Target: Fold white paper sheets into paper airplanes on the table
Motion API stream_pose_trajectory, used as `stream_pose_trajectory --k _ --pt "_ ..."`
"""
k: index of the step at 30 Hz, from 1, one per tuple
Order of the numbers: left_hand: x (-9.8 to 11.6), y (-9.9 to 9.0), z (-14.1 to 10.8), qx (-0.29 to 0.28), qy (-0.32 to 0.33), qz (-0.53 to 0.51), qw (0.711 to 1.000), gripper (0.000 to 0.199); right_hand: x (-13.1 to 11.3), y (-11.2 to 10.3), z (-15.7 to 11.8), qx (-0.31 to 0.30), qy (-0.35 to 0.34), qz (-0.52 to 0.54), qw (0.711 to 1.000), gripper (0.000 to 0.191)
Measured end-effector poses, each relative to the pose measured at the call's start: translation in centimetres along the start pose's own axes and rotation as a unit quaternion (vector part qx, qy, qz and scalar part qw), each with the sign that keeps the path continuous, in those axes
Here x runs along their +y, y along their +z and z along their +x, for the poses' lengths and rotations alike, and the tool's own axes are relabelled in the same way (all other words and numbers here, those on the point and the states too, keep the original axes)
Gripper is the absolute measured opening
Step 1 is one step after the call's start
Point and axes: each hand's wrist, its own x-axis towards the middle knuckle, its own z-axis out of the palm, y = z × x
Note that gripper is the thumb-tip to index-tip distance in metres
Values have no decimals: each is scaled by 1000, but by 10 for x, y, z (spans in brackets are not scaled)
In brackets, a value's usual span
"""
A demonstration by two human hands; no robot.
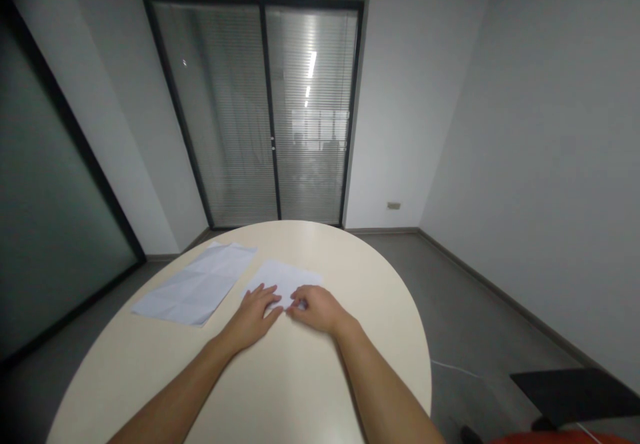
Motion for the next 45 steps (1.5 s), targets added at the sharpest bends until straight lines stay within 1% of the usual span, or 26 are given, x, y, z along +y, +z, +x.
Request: stream_pose_trajectory --k 4,10,15,23,28,32,38,41,45 --pt "-2 1 1 1 -2 -9 1000 36 -1 -3 0 -11 -12 -4 1000 18" --pt "-4 3 0 7 0 -17 1000 33 -1 -8 -1 -19 -7 14 1000 21" --pt "-4 3 1 8 2 -32 999 20 5 -5 0 22 6 17 1000 22" --pt "-2 2 2 -3 -10 -19 1000 23 15 2 1 62 44 31 997 28" --pt "-4 5 2 3 -6 -18 1000 25 20 4 0 84 66 29 994 30" --pt "-5 5 2 18 -1 -10 1000 22 22 2 1 103 89 23 990 32" --pt "-5 2 3 63 34 -12 997 19 24 3 3 117 121 4 986 31" --pt "-5 2 2 77 35 -26 996 18 24 4 3 119 124 -7 985 31" --pt "-5 2 2 79 21 -34 996 17 23 5 3 120 108 -18 987 34"
